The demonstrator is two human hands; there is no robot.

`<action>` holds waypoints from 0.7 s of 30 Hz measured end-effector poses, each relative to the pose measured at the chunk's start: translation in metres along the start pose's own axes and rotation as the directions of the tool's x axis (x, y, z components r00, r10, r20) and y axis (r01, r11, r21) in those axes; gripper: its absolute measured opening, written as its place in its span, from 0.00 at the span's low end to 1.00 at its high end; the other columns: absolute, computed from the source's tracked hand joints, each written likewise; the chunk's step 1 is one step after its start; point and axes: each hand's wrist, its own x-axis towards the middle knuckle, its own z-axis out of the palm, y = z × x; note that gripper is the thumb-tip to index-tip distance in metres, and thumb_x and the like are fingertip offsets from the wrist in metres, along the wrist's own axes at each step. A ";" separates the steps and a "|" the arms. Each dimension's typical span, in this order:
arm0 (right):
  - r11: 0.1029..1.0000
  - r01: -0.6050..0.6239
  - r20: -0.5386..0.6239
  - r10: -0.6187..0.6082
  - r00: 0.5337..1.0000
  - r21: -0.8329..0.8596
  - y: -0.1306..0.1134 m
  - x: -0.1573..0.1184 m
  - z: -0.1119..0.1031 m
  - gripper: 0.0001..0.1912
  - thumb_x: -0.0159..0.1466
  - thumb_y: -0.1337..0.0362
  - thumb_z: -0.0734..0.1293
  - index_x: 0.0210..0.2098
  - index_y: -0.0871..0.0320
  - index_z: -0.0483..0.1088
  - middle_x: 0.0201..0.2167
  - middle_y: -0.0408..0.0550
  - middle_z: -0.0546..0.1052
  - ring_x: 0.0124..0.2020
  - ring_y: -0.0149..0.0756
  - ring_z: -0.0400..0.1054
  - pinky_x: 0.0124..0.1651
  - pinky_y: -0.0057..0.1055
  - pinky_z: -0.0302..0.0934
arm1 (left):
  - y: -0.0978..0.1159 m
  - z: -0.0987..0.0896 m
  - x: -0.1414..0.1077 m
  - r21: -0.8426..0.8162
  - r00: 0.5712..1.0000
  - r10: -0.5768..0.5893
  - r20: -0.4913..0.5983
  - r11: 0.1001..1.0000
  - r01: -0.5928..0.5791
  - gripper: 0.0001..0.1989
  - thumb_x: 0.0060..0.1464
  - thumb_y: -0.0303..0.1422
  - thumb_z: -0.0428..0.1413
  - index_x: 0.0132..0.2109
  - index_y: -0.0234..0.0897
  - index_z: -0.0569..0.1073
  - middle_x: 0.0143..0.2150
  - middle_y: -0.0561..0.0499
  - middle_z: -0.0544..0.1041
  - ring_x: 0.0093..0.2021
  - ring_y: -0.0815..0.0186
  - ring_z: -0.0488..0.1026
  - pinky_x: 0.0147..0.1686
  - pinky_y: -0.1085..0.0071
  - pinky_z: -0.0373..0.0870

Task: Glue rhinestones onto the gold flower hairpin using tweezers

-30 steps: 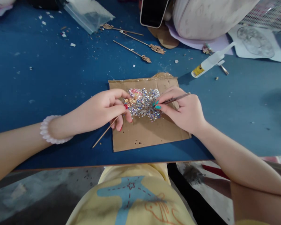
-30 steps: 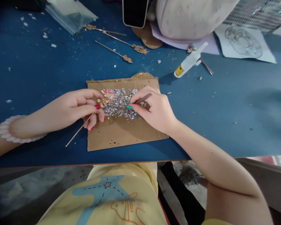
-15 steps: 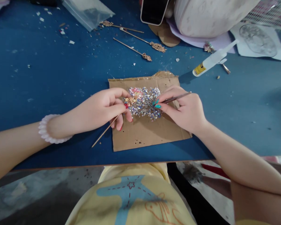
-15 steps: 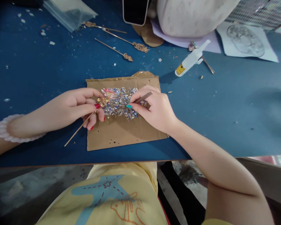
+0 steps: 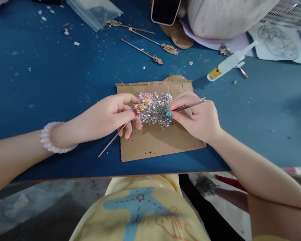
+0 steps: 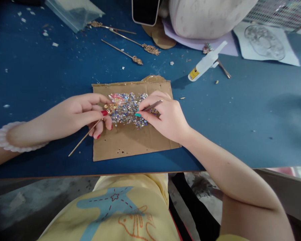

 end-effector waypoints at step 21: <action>0.998 0.058 0.009 -0.058 0.998 -0.006 -0.002 0.001 0.002 0.04 0.66 0.67 0.70 0.35 0.53 0.76 0.32 0.44 0.81 0.39 0.39 0.76 0.45 0.40 0.69 | -0.001 0.000 0.001 -0.008 1.000 0.001 0.019 1.000 0.000 0.10 0.60 0.28 0.52 0.49 0.36 0.67 0.31 0.51 0.82 0.20 0.70 0.76 0.19 0.78 0.69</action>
